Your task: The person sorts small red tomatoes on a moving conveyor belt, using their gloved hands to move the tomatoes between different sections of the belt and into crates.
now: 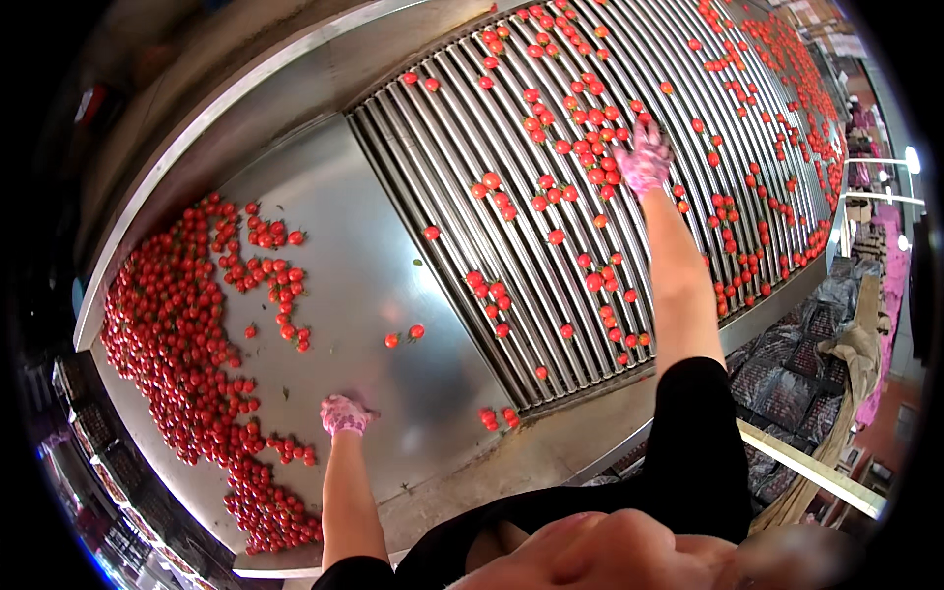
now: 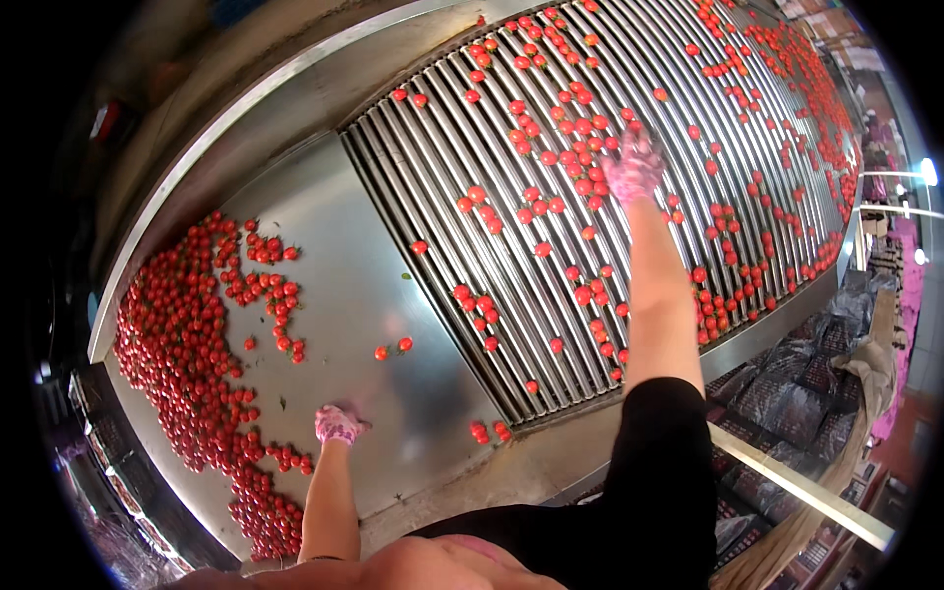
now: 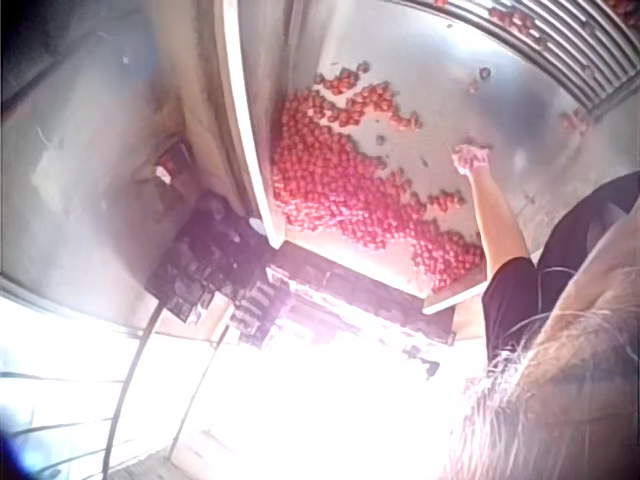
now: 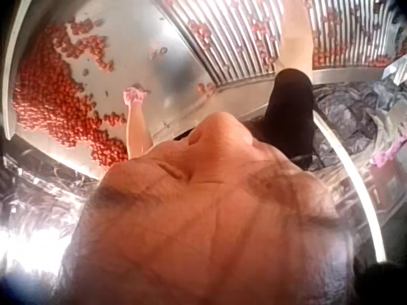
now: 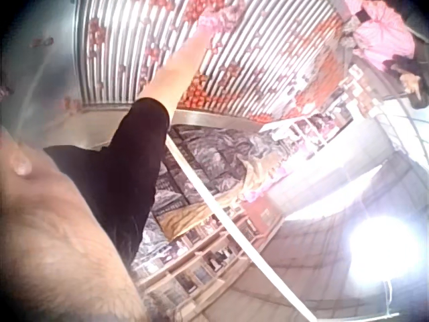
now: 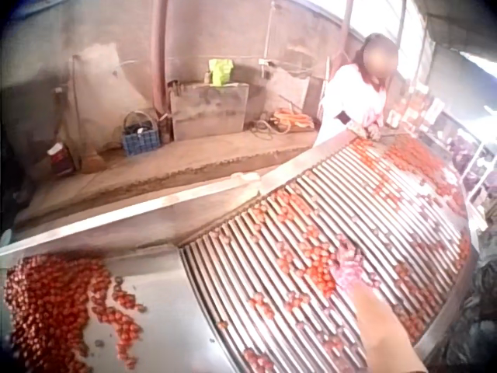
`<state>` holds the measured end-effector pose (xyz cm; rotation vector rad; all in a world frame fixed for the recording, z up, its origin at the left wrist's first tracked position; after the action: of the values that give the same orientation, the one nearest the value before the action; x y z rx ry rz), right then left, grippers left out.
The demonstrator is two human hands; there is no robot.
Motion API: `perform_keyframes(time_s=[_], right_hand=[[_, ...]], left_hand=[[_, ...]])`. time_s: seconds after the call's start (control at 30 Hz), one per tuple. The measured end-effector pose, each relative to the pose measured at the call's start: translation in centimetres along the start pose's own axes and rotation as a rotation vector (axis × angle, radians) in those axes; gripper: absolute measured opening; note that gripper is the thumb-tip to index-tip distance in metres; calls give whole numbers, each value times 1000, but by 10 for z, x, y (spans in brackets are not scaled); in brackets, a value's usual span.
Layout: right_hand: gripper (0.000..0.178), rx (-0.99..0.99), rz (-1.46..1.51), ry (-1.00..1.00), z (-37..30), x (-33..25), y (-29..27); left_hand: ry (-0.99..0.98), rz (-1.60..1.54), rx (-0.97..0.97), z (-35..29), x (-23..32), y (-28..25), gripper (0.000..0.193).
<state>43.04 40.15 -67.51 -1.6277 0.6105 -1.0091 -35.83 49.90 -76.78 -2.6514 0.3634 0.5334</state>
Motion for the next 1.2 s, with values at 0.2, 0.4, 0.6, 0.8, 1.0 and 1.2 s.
perform_keyframes(time_s=[0.2,0.4,0.6,0.8,1.0,1.2], right_hand=[[71,-8,89,-112,-63,-152,1],[66,-176,117,-637,-256,-274,48],[44,-160,313,-1299,-364,-259,41],[49,173,144,-496,-155,-128,31],[57,242,243,-229,-110,-104,27],[61,-86,309,-422,-294,-179,65]], left_hand=[[-40,34,-58,10,-9,4,125],[-40,146,10,15,-12,5,122],[-41,35,-3,13,-11,4,117],[20,106,39,7,-1,0,116],[58,131,40,6,3,1,116],[-45,15,33,8,3,-1,113]])
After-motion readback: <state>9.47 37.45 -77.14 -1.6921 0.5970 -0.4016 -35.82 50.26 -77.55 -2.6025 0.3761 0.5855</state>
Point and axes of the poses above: each hand's wrist, its own z-axis towards the middle knuckle, its own y-axis out of the palm, x = y × z, the point moved 9 cm from there along z, towards the middle knuckle, and after that the axes turned 5 degrees about -x, right-handed, at the moved point
